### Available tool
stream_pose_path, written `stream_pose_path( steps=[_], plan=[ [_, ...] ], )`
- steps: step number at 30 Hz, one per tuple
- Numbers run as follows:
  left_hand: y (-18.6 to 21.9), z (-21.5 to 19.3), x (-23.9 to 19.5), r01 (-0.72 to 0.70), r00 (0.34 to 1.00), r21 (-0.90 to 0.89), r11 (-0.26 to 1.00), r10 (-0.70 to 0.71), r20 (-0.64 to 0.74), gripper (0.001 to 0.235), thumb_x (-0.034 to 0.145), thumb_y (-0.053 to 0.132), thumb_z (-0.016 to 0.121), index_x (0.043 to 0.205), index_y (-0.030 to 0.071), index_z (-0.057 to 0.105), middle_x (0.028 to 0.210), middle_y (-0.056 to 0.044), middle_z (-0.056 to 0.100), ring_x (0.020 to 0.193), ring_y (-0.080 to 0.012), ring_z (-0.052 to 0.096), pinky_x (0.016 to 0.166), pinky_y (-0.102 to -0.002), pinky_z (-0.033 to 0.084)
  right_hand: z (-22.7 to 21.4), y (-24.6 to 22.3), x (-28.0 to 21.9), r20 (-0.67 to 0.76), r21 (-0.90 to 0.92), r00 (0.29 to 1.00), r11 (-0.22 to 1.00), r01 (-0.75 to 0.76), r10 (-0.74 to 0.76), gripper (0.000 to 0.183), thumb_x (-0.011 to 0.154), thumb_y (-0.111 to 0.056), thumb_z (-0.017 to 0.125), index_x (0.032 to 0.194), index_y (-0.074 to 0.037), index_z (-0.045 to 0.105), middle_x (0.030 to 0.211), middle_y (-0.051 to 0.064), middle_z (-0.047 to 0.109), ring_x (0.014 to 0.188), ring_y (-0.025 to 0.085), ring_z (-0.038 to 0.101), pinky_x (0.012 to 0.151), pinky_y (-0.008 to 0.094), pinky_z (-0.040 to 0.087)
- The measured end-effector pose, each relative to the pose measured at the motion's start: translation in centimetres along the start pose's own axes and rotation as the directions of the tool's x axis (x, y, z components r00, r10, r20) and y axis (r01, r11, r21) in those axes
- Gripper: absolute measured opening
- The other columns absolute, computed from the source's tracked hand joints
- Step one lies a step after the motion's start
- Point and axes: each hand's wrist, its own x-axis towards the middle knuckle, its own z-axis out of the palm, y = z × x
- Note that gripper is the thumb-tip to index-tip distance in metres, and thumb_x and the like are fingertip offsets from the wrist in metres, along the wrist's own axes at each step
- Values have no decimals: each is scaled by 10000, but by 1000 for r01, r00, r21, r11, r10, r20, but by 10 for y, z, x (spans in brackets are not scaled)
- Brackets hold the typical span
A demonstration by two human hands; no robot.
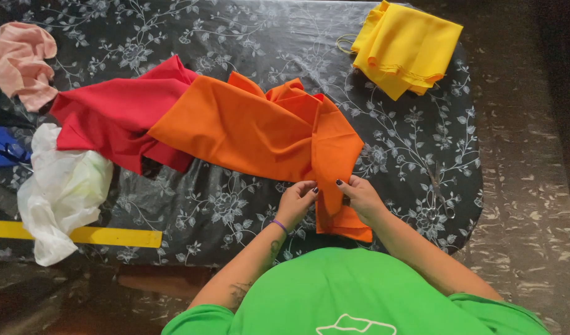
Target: The person spreads a large piece of orange fabric on a table and uses scissors to cut it into two separate pieces. The person then lifts the cut fabric to inspect the result.
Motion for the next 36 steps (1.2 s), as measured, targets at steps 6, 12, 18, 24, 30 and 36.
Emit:
stream_pose_path(
  steps=[6, 12, 18, 24, 30, 36],
  plan=[
    [33, 34, -28, 163, 986, -382, 910, -163, 32, 230, 962, 164, 822, 1144, 46, 747, 827, 17, 651, 714, -93, 673, 577, -256, 636, -5, -21, -32, -1, -206, 990, 969, 135, -138, 763, 942, -223, 867, 1545, 53, 489, 1421, 270, 654, 1289, 352, 649, 1050, 476, 558],
    [36, 57, -42, 236, 970, -448, 862, -234, 60, 202, 937, 247, 898, 1021, 100, 788, 852, 28, 644, 785, -129, 720, 606, -373, 650, 6, -57, -94, 64, -694, 941, 662, 281, -332, 1011, 827, -426, 924, 1597, 9, 435, 1464, 351, 555, 1271, 530, 650, 1080, 615, 548],
    [67, 72, -69, 271, 962, -492, 828, -250, 110, 170, 896, 152, 921, 959, 43, 806, 855, -28, 681, 865, -139, 692, 631, -337, 624, -17, -18, -68, 72, -658, 981, 730, 183, -181, 567, 910, -164, 810, 1469, -170, 716, 1227, 218, 776, 1147, 417, 752, 963, 481, 625],
    [68, 70, -73, 192, 980, -476, 858, -190, 52, 159, 904, 123, 915, 988, 28, 819, 865, -18, 664, 913, -126, 673, 715, -356, 642, -32, 2, -50, 188, -570, 954, 765, 300, -234, 438, 851, -167, 730, 1269, -217, 851, 999, 130, 846, 1028, 273, 778, 886, 427, 604],
    [89, 64, -84, 210, 976, -541, 814, -206, 69, 170, 861, 59, 909, 994, 0, 822, 727, -69, 662, 766, -194, 719, 715, -500, 694, -35, -30, -82, 260, -612, 903, 665, 428, -341, 668, 890, -401, 895, 1460, -104, 711, 1197, 298, 772, 1114, 478, 753, 960, 509, 627],
    [100, 65, -90, 223, 971, -529, 819, -235, 45, 161, 837, 43, 896, 972, -7, 824, 717, -64, 672, 745, -153, 701, 716, -481, 698, -22, -41, -86, 298, -704, 862, 515, 489, -411, 547, 957, -314, 805, 1454, -105, 714, 1285, 257, 757, 1221, 436, 712, 991, 498, 614]
  ],
)
